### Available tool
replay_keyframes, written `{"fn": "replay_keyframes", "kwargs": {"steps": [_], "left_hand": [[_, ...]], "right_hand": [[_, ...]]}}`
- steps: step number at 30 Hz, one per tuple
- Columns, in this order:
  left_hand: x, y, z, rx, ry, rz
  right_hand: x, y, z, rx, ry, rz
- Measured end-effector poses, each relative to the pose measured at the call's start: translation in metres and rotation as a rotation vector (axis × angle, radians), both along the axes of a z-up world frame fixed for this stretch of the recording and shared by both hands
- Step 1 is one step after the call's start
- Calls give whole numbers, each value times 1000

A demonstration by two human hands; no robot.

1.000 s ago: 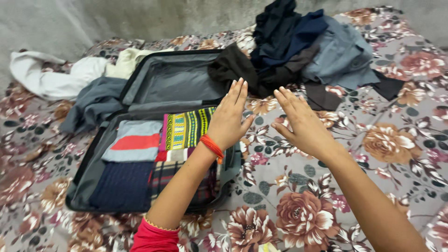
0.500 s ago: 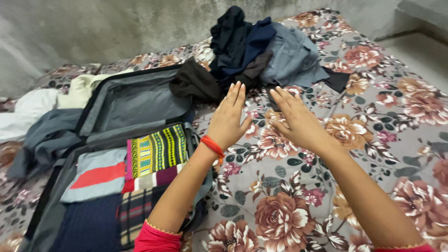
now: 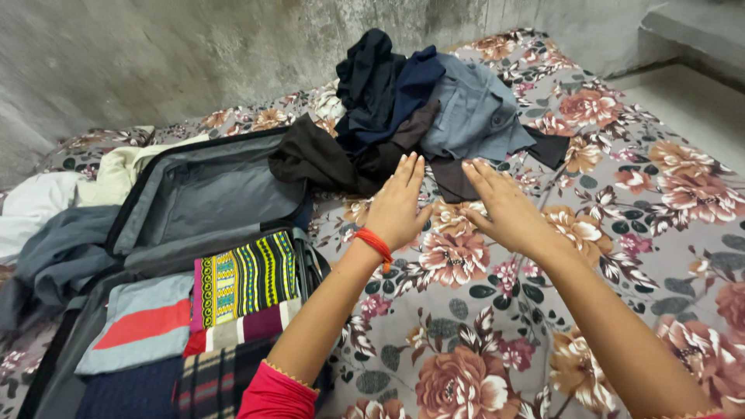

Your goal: The person folds a plaid item and a grey shirt by hand and places them into an open suitcase on a bedspread.

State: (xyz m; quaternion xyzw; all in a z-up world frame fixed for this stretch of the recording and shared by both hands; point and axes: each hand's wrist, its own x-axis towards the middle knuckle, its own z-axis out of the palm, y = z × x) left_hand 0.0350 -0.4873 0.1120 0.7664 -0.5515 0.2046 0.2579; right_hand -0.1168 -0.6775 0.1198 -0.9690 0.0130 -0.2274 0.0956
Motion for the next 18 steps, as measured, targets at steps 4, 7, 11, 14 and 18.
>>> {"fn": "replay_keyframes", "kwargs": {"steps": [4,7,11,14,18], "left_hand": [[14,-23,-7,31,34,4],[29,-43,-13,47,64,16],[53,-75,-21,55,76,5],[70,-100,-24,59,61,14],[94,-137,-35,115,96,27]], "right_hand": [[18,-17,-6,-20,-18,0],[39,-34,-8,-24,25,-27],[64,-61,-17,-57,41,-41],[87,-84,-26,-91,67,-75],[121,-120,-42,-118,115,-120]]}}
